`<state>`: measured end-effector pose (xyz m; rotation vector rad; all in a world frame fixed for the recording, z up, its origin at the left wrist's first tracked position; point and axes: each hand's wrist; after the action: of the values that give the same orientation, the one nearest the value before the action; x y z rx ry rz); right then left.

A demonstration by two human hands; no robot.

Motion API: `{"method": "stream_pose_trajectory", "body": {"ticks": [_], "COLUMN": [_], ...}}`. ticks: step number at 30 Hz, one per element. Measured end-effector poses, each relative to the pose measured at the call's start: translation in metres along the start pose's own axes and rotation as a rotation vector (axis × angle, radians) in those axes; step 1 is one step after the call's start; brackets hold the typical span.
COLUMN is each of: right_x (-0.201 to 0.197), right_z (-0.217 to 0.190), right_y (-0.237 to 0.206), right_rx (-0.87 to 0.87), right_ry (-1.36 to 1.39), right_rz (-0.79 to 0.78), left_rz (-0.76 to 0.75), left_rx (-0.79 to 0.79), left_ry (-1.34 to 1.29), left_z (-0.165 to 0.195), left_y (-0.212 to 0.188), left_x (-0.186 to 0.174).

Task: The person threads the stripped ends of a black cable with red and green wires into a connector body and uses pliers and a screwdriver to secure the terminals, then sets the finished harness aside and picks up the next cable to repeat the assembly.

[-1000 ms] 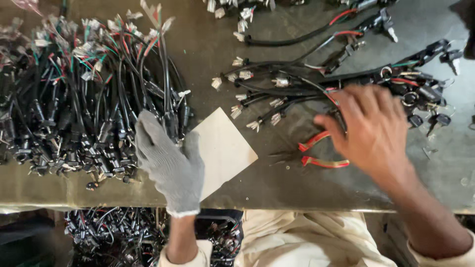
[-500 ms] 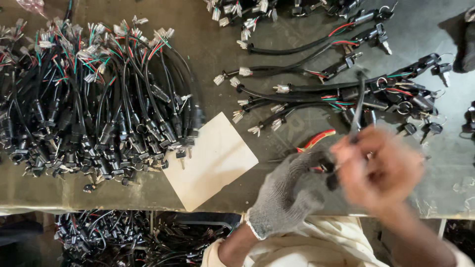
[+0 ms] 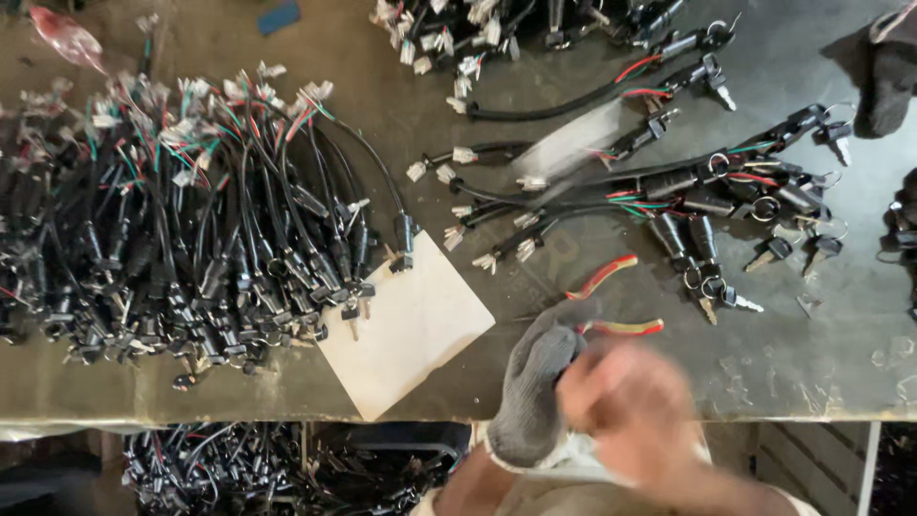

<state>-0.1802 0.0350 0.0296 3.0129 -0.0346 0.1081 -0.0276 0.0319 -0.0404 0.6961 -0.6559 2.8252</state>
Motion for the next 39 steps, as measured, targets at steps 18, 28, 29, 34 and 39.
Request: {"method": "stream_pose_trajectory", "body": {"ticks": [18, 28, 29, 34, 39], "right_x": [-0.023, -0.07, -0.079, -0.115, -0.098], "right_z": [0.01, -0.035, -0.029, 0.015, 0.029], "right_y": [0.014, 0.049, 0.046, 0.019, 0.037], "right_rx": [-0.34, -0.071, -0.082, -0.077, -0.01], "right_ry": [-0.829, 0.817, 0.868, 0.95, 0.95], "right_rz": [-0.144, -0.056, -0.072, -0.081, 0.308], "left_rz": [-0.002, -0.133, 0.083, -0.2, 0.083], "left_rx": [0.456, 0.015, 0.053, 0.68, 0.383], "left_ry": [-0.139, 0.62, 0.603, 0.651, 0.774], "left_z": [0.078, 0.052, 0.058, 0.104, 0.055], "left_y": [-0.019, -0.056, -0.057, -0.028, -0.013], "left_x": [0.031, 0.083, 0.091, 0.069, 0.014]}}
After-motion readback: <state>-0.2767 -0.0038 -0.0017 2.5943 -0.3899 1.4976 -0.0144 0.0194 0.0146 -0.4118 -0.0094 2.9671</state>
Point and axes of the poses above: each hand's wrist, its own y-axis towards the middle knuckle, its own x-axis out of the palm, z = x × y, and after that the axes turned 14 degrees about z, right-handed
